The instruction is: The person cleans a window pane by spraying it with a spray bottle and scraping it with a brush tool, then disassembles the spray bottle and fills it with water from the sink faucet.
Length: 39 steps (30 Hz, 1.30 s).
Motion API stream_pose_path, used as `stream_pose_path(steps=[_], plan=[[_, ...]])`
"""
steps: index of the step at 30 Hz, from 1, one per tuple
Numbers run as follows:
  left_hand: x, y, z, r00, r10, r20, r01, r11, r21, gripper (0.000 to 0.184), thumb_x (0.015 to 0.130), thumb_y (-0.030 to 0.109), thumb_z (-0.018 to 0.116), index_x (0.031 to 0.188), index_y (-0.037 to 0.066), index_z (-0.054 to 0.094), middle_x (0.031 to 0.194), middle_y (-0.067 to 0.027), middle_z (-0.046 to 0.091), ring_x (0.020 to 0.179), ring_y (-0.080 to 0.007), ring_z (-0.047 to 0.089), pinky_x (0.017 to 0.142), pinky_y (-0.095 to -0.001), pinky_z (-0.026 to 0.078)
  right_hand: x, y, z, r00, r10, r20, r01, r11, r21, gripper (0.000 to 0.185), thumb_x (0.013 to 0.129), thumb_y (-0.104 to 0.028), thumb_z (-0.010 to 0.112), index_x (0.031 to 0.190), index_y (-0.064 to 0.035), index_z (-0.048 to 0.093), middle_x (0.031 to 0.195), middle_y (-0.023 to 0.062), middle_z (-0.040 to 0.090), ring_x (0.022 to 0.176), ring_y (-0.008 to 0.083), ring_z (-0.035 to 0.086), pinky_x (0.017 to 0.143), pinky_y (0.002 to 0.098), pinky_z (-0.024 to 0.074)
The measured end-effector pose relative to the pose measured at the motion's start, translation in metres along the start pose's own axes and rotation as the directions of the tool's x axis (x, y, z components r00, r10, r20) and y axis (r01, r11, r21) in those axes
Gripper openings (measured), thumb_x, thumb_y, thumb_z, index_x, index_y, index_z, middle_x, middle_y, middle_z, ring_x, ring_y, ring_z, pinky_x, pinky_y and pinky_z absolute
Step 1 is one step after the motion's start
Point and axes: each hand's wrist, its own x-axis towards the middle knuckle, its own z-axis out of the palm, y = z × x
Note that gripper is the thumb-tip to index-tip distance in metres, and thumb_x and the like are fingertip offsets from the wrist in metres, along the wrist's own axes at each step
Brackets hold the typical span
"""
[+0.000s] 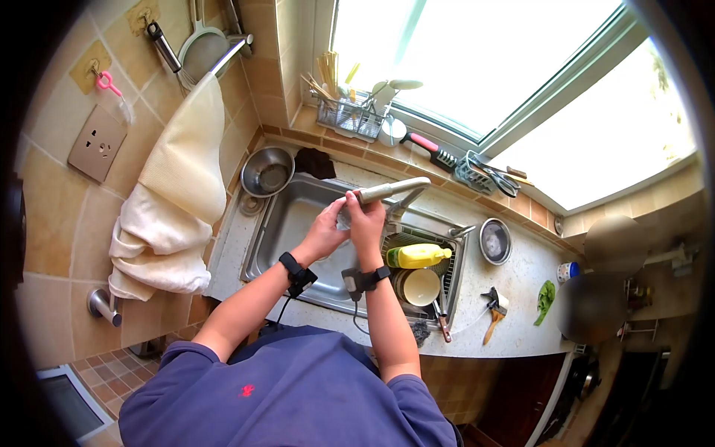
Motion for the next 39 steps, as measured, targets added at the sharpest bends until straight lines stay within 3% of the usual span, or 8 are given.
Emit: stream_pose_path(steps=[7, 11, 14, 17, 30, 34, 37, 39], plan=[[0.007, 0.003, -0.004, 0.998, 0.035, 0.047, -0.035, 0.999, -0.006, 0.067, 0.077, 0.013, 0.081, 0.137, 0.008, 0.052, 0.132, -0.0188, 0.061, 0.122, -0.0383, 0.058, 0.102, -0.0441, 0.048, -0.001, -0.008, 0.004, 0.999, -0.008, -0.034, 0.007, 0.999, -0.035, 0.010, 0.094, -0.007, 0.069, 0.102, -0.0012, 0.067, 0.095, 0.0020, 0.069, 0.090, 0.0102, 0.062, 0.080, 0.0257, 0.0490], [0.005, -0.007, -0.002, 0.994, -0.034, 0.101, 0.033, 0.999, 0.009, 0.069, 0.076, 0.013, 0.082, 0.138, 0.008, 0.051, 0.130, -0.0184, 0.063, 0.120, -0.0371, 0.060, 0.099, -0.0424, 0.050, -0.006, -0.005, -0.007, 0.995, 0.014, 0.101, -0.006, 0.997, -0.071, 0.025, 0.095, -0.006, 0.067, 0.118, 0.0010, 0.063, 0.116, 0.0086, 0.068, 0.106, 0.0146, 0.062, 0.094, 0.0300, 0.0494], [-0.007, -0.037, -0.004, 0.975, -0.154, 0.159, 0.154, 0.988, 0.011, 0.069, 0.078, 0.015, 0.082, 0.139, 0.009, 0.051, 0.114, -0.0115, 0.068, 0.097, -0.0190, 0.064, 0.086, -0.0333, 0.051, -0.013, 0.003, -0.024, 0.973, 0.114, 0.203, -0.083, 0.985, -0.154, 0.048, 0.095, -0.006, 0.064, 0.140, 0.0021, 0.050, 0.137, 0.0141, 0.059, 0.125, 0.0196, 0.056, 0.108, 0.0347, 0.0447], [-0.024, -0.087, -0.011, 0.954, -0.250, 0.167, 0.256, 0.967, -0.013, 0.073, 0.075, 0.011, 0.084, 0.139, 0.008, 0.050, 0.123, -0.0123, 0.065, 0.113, -0.0253, 0.062, 0.097, -0.0365, 0.049, -0.022, 0.036, -0.046, 0.987, 0.143, 0.068, -0.131, 0.980, -0.146, 0.049, 0.097, -0.007, 0.062, 0.143, 0.0028, 0.047, 0.139, 0.0154, 0.057, 0.129, 0.0212, 0.055, 0.109, 0.0344, 0.0437], [-0.036, -0.118, -0.041, 0.897, -0.390, 0.209, 0.376, 0.921, 0.105, 0.073, 0.074, 0.012, 0.084, 0.138, 0.007, 0.050, 0.117, -0.0134, 0.068, 0.107, -0.0233, 0.066, 0.094, -0.0335, 0.051, -0.003, 0.056, -0.036, 0.937, 0.350, -0.012, -0.348, 0.934, 0.078, 0.021, 0.102, -0.006, 0.054, 0.113, 0.0063, 0.066, 0.103, 0.0109, 0.071, 0.092, 0.0180, 0.072, 0.082, 0.0296, 0.0598], [-0.041, -0.118, -0.045, 0.937, -0.267, 0.224, 0.251, 0.963, 0.098, 0.069, 0.074, 0.012, 0.083, 0.136, 0.005, 0.052, 0.116, -0.0155, 0.069, 0.107, -0.0268, 0.067, 0.095, -0.0353, 0.051, 0.001, 0.054, -0.034, 0.902, 0.432, 0.007, -0.432, 0.900, 0.051, 0.021, 0.102, -0.005, 0.053, 0.113, 0.0067, 0.066, 0.102, 0.0122, 0.073, 0.092, 0.0176, 0.072, 0.081, 0.0291, 0.0599], [-0.044, -0.131, -0.059, 0.723, -0.584, 0.370, 0.460, 0.806, 0.373, 0.068, 0.074, 0.012, 0.082, 0.135, 0.003, 0.053, 0.119, -0.0162, 0.069, 0.111, -0.0288, 0.065, 0.098, -0.0357, 0.049, -0.003, 0.057, -0.036, 0.907, 0.418, 0.056, -0.422, 0.900, 0.109, 0.022, 0.102, -0.006, 0.053, 0.114, 0.0065, 0.066, 0.103, 0.0122, 0.073, 0.092, 0.0175, 0.072, 0.081, 0.0286, 0.0600], [-0.031, -0.132, -0.057, 0.745, -0.528, 0.408, 0.381, 0.838, 0.390, 0.072, 0.074, 0.013, 0.082, 0.138, 0.003, 0.052, 0.122, -0.0172, 0.068, 0.113, -0.0286, 0.065, 0.099, -0.0352, 0.049, -0.003, 0.070, -0.041, 0.942, 0.336, 0.028, -0.336, 0.941, 0.025, 0.023, 0.100, -0.008, 0.057, 0.114, 0.0059, 0.068, 0.100, 0.0117, 0.074, 0.092, 0.0175, 0.072, 0.081, 0.0295, 0.0580]])
